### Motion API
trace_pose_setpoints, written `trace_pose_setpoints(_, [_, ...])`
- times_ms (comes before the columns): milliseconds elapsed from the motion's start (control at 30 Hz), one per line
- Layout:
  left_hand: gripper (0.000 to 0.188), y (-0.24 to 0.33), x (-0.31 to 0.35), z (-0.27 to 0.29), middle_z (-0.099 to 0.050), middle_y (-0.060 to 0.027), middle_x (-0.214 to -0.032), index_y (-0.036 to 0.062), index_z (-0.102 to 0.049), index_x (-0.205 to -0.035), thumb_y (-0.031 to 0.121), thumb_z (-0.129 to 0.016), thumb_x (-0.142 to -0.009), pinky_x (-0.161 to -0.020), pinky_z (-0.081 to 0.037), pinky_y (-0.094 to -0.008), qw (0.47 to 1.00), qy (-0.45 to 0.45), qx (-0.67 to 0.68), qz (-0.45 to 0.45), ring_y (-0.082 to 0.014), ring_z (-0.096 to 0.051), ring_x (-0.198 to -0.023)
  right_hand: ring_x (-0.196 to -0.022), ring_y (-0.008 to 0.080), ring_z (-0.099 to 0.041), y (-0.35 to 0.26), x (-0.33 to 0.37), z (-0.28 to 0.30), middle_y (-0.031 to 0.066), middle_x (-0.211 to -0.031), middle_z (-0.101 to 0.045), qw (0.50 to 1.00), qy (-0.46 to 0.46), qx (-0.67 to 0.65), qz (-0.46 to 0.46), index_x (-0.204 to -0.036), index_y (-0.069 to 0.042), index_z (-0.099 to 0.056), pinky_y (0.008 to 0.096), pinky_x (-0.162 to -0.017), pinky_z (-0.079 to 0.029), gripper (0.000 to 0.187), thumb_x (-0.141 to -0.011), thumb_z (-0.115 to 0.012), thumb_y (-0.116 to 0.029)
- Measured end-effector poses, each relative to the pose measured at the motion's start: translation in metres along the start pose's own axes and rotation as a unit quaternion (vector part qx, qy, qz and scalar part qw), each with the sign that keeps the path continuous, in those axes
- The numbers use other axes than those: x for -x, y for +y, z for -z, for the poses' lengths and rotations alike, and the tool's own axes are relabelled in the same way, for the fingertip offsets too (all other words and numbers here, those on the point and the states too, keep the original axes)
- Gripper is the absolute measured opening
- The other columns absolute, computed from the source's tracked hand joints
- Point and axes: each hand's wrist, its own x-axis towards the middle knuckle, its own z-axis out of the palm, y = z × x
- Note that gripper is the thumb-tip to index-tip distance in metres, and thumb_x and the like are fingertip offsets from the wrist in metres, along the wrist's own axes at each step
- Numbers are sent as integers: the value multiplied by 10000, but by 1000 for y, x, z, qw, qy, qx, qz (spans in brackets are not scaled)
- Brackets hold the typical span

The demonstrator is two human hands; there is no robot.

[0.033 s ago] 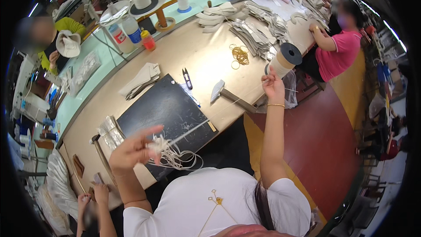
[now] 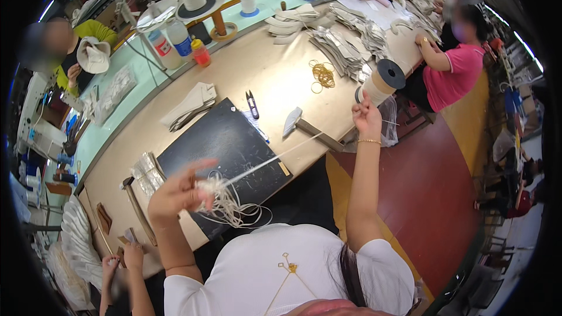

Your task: The person measures and cuts white elastic bands using a utility knife and a black cutting mat. They repeatedly pull elastic from a spool, measure lengths, cut them, and gather the cut pieces into a bundle.

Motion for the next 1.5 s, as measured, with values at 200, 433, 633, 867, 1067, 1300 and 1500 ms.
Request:
trace_pose_setpoints(200, [461,-43,-110,10,-603,-129,-944,72,-354,-1367,200,-514,-954,-540,-451,-243,980,158,114,36,-157,-565,-622,-491,14,-317,41,141,-142,-72,-592,-350,881,-103,460,22,-1197,-67,-552,180,-416,-295,378,-1009,-365,-337])
trace_pose_setpoints(433, [461,-26,-217,-50,-580,-141,-992,53,-364,-1362,162,-529,-946,-611,-501,-226,956,-70,169,229,-158,-613,-730,-732,318,-642,89,244,-174,174,-802,-646,552,-530,637,94,-1223,-21,-531,412,-605,-503,371,-856,-480,-41])
trace_pose_setpoints(633, [646,-8,-138,-25,-555,-37,-722,84,-289,-1441,67,-588,-868,-390,-253,-188,998,36,20,57,-34,-333,-470,-942,328,-621,33,193,-123,169,-1050,-647,626,-424,651,70,-1024,7,-641,374,-837,-490,277,-918,-501,-207])
trace_pose_setpoints(867, [707,-17,38,-9,-643,-232,-834,30,-247,-1445,-43,-526,-800,-387,-298,-183,948,195,8,-252,-77,-453,-464,-732,136,-610,-26,59,-40,73,-875,-633,982,32,170,-69,-1163,33,-516,240,-637,-466,327,-995,-417,-230])
trace_pose_setpoints(1067, [631,-7,8,0,-614,-178,-860,51,-232,-1446,-7,-481,-870,-382,-336,-193,947,158,146,-238,-72,-454,-446,-537,76,-455,17,-14,-21,-6,-630,-490,970,36,229,73,-1135,22,-556,259,-494,-393,310,-990,-413,-213])
trace_pose_setpoints(1300, [463,-48,-181,-13,-582,-112,-979,59,-353,-1367,280,-467,-976,-639,-503,-295,977,71,171,110,-163,-576,-744,-627,319,-628,58,175,-152,172,-711,-620,650,-274,653,277,-1063,-51,-594,414,-536,-492,221,-888,-477,-121])
trace_pose_setpoints(1500, [591,-41,-235,-54,-602,-107,-864,128,-240,-1445,72,-520,-927,-416,-293,-189,973,-44,176,144,-55,-365,-477,-650,285,-640,81,235,-155,134,-700,-634,582,-508,602,199,-1120,-58,-602,392,-593,-506,278,-862,-510,-110])
